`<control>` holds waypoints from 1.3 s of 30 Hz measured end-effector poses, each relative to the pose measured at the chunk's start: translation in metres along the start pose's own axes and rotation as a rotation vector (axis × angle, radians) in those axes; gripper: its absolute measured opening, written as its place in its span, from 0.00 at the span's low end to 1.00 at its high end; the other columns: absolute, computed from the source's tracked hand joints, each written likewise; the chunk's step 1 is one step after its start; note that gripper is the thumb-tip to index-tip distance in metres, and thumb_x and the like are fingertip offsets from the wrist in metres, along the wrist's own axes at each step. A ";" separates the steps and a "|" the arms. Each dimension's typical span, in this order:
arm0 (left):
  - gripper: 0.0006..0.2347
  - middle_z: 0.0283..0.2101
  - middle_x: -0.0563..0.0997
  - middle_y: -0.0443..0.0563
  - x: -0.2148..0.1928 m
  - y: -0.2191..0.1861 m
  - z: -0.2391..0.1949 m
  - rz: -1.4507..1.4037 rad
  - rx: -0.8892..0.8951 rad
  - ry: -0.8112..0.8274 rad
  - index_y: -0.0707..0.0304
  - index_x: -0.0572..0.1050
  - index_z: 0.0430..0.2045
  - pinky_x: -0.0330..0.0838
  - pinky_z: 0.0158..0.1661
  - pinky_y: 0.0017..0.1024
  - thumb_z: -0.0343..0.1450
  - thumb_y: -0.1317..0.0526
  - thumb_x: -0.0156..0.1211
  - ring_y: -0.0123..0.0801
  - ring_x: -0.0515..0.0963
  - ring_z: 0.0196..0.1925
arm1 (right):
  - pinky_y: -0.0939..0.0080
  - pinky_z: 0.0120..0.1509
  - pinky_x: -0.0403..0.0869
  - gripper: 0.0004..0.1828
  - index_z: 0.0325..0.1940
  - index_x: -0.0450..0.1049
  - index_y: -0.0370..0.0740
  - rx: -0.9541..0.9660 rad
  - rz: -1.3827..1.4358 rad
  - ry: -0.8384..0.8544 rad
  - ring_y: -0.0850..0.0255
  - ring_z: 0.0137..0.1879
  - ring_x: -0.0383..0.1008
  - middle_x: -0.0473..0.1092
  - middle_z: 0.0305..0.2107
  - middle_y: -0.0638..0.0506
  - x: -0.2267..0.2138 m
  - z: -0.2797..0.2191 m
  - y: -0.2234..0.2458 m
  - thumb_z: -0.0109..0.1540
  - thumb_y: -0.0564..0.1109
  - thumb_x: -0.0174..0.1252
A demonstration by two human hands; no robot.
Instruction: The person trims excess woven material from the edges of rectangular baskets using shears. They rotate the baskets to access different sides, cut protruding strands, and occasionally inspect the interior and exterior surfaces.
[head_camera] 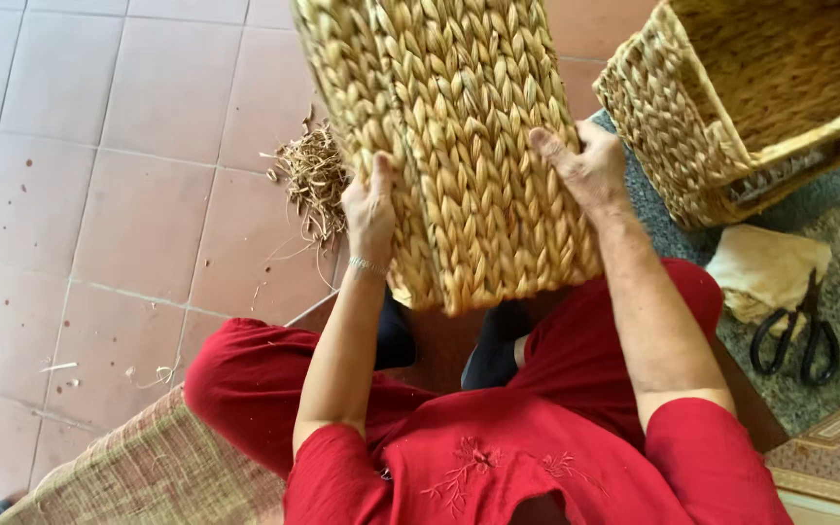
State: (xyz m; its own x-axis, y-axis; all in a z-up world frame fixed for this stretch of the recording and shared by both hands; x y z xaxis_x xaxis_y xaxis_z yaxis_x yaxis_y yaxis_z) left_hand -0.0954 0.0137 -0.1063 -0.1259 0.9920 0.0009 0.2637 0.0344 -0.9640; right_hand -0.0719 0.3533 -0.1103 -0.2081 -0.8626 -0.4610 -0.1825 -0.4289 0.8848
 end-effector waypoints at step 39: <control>0.18 0.27 0.83 0.47 -0.041 0.053 -0.042 -0.335 -0.133 -0.073 0.65 0.80 0.27 0.69 0.22 0.26 0.77 0.51 0.47 0.24 0.75 0.21 | 0.46 0.67 0.80 0.45 0.57 0.83 0.45 -0.932 -0.671 0.060 0.42 0.68 0.74 0.78 0.54 0.47 0.016 -0.054 0.065 0.66 0.85 0.49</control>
State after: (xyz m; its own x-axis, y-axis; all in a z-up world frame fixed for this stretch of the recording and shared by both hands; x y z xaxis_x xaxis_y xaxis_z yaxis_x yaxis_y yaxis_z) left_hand -0.0364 -0.0205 -0.1461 -0.2927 0.9121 0.2871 0.3174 0.3759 -0.8706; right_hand -0.0355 0.2975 -0.0561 -0.2870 -0.3862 -0.8766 0.5477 -0.8169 0.1805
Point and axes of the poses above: each hand's wrist, its own z-axis towards the middle knuckle, its own x-axis out of the palm, y = z × x, the point moved 7 cm from there along z, towards the middle knuckle
